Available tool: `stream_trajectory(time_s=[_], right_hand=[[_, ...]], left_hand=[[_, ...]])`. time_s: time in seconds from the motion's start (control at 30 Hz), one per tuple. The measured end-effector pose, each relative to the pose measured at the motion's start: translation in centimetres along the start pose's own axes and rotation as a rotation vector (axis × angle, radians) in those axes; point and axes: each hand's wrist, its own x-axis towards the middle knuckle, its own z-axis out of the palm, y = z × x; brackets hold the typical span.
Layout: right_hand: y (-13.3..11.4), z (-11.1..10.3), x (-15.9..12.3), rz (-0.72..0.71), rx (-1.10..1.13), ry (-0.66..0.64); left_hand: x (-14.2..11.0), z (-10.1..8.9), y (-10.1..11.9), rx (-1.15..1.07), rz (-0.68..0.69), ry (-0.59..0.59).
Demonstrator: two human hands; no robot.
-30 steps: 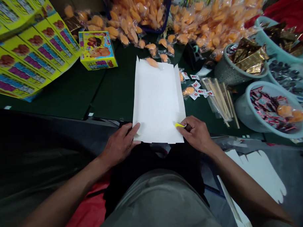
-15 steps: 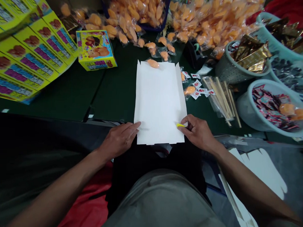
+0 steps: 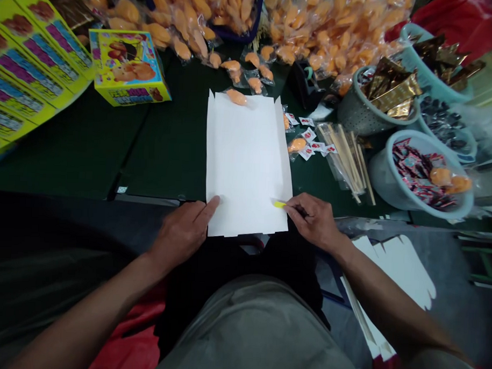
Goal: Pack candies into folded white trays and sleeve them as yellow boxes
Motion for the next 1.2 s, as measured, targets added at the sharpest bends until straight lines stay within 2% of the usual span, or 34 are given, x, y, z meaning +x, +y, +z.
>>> stream_trajectory(time_s=[0.2, 0.3, 0.43, 0.53, 0.63, 0.77, 0.9, 0.97, 1.1, 1.2], right_hand=[[0.1, -0.3, 0.3, -0.015, 0.012, 0.019], [0.0, -0.4, 0.5, -0.016, 0.031, 0.031], [0.0, -0.5, 0.6, 0.004, 0.078, 0.008], [0.1, -0.8, 0.9, 0.013, 0.126, -0.041], [0.1, -1.5, 1.2, -0.012, 0.165, -0.113], [0.2, -2.6, 1.3, -0.062, 0.218, -0.187], [0.5, -2.7, 0.7, -0.04, 0.307, -0.257], [0.5, -2.3, 0.3, -0.033, 0.306, -0.233], [0.1, -0.9, 0.0, -0.016, 0.237, -0.108], [-0.5, -0.4, 0.2, 0.033, 0.208, -0.097]], left_hand=[[-0.1, -1.0, 0.1, -0.021, 0.011, -0.249], [-0.1, -1.0, 0.0, -0.033, -0.002, -0.286], [-0.1, -0.4, -0.1, -0.147, -0.087, -0.199], [0.3, 0.0, 0.2, -0.33, -0.227, -0.087], [0.8, 0.0, 1.0, -0.486, -0.368, -0.036], [1.6, -0.4, 2.0, -0.532, -0.499, 0.005], [2.3, -0.6, 2.6, -0.555, -0.589, 0.041], [2.6, -0.7, 2.7, -0.581, -0.618, 0.032], [3.1, -1.1, 3.0, -0.62, -0.678, -0.005], [3.5, -1.3, 3.2, -0.615, -0.715, -0.007]])
